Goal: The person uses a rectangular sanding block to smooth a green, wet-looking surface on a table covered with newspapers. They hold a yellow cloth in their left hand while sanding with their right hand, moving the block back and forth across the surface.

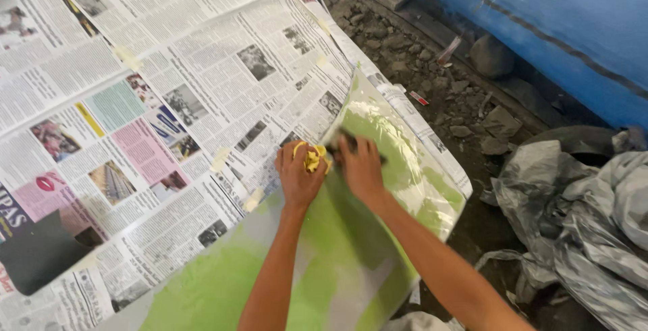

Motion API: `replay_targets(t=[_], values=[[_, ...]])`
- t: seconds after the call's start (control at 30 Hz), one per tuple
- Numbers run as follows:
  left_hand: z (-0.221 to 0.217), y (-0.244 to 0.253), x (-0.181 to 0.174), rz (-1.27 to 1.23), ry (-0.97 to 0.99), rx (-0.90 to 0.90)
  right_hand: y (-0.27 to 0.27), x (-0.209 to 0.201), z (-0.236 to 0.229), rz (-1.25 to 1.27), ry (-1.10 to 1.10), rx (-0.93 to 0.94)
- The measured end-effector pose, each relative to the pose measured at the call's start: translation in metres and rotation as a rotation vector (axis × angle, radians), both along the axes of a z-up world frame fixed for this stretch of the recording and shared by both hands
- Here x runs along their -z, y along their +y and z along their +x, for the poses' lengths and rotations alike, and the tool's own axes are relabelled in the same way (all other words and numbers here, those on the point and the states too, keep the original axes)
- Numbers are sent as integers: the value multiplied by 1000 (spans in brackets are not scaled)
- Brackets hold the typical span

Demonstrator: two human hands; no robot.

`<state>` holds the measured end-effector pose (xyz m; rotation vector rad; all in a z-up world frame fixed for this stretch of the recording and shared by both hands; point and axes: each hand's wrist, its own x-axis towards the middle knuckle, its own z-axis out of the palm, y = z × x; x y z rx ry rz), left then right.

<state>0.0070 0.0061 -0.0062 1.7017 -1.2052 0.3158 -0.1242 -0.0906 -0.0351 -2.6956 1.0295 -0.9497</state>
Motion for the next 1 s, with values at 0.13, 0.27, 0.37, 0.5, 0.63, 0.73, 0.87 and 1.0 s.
replay_targets(t=[0.13, 0.27, 0.37, 0.5, 0.63, 0.73, 0.87, 1.0], values=[[3, 7, -2, 10, 35, 31, 10, -6, -5, -23, -26, -15], [0, 1, 2, -21, 63, -4, 74, 3, -49, -106, -17, -47], [7, -3, -4, -58, 49, -21, 36, 1, -11, -48, 7, -15], [2, 7, -1, -35, 101, 9, -11, -5, 21, -33, -36, 1], [3, 16, 1, -33, 57, -46, 69, 7, -41, -64, -2, -69], [9, 17, -1, 1, 47, -21, 64, 6, -38, -100, 14, -83], [3, 18, -4, 78, -10, -34, -23, -9, 33, 87, 81, 96], [5, 37, -5, 130, -45, 89, 29, 11, -16, -79, -7, 12]])
